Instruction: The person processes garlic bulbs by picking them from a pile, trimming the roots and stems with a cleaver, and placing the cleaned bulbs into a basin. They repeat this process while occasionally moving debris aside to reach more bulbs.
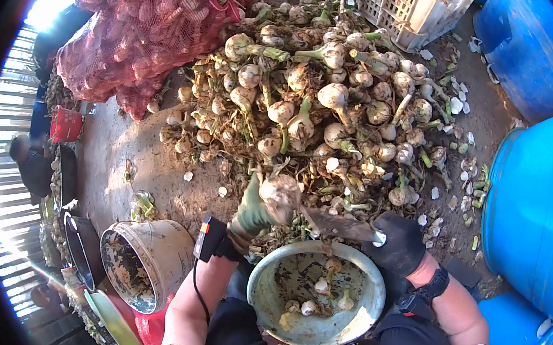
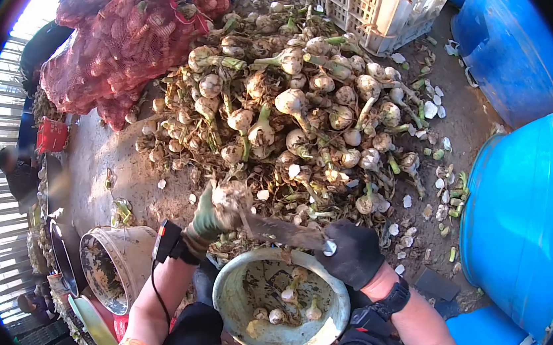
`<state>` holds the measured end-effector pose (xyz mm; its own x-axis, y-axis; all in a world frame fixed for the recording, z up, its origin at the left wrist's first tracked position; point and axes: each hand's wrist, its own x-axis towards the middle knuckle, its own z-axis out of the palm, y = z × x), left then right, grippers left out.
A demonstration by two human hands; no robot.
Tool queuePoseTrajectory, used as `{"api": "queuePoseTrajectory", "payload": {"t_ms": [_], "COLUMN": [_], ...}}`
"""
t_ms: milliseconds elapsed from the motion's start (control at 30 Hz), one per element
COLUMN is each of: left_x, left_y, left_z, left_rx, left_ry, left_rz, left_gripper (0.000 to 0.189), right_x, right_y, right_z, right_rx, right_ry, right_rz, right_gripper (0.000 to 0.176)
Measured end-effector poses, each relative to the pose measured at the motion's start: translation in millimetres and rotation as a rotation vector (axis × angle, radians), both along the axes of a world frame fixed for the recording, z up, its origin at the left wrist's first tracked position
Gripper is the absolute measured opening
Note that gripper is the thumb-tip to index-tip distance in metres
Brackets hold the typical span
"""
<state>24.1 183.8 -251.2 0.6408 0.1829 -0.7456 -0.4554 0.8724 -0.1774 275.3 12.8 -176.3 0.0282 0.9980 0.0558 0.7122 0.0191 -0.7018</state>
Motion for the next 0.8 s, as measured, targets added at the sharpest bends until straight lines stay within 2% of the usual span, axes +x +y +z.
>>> {"api": "queuePoseTrajectory", "payload": {"t_ms": [33,100,133,167,233,300,333,667,700,767,800], "left_x": [-5,15,20,24,33,32,32,8,8,14,22], "left_y": [-7,-24,-28,-36,-51,-62,-65,-101,-100,-95,-90], "left_z": [-9,32,33,37,56,44,43,43,41,40,40], "left_rx": [-0.045,-0.189,-0.166,-0.222,-0.259,-0.046,-0.051,0.567,0.565,1.08,1.082], "left_ry": [-0.136,-0.542,-0.682,-0.666,-0.642,-0.584,-0.587,0.06,0.059,-0.007,-0.011], "left_rz": [-0.096,-0.002,-0.029,0.079,0.027,-0.218,-0.223,-0.826,-0.828,-0.993,-0.994], "left_gripper": [0.083,0.085,0.085,0.086,0.086,0.078,0.078,0.064,0.064,0.046,0.046], "right_x": [-2,-7,-10,-12,-13,-14,-14,-14,-14,-13,-12], "right_y": [2,6,7,8,8,8,7,-2,-4,-4,-5], "right_z": [2,10,16,16,18,25,25,0,-4,-14,-21], "right_rx": [-0.003,0.072,0.059,0.056,0.141,0.134,0.132,0.087,0.092,0.09,0.085], "right_ry": [-0.002,0.046,0.007,0.005,-0.003,-0.017,-0.023,-0.049,-0.06,-0.028,0.005], "right_rz": [-0.004,0.059,0.067,0.06,0.147,0.145,0.16,0.143,0.137,0.136,0.134], "right_gripper": [0.019,0.024,0.024,0.024,0.023,0.022,0.022,0.021,0.02,0.019,0.017]}}
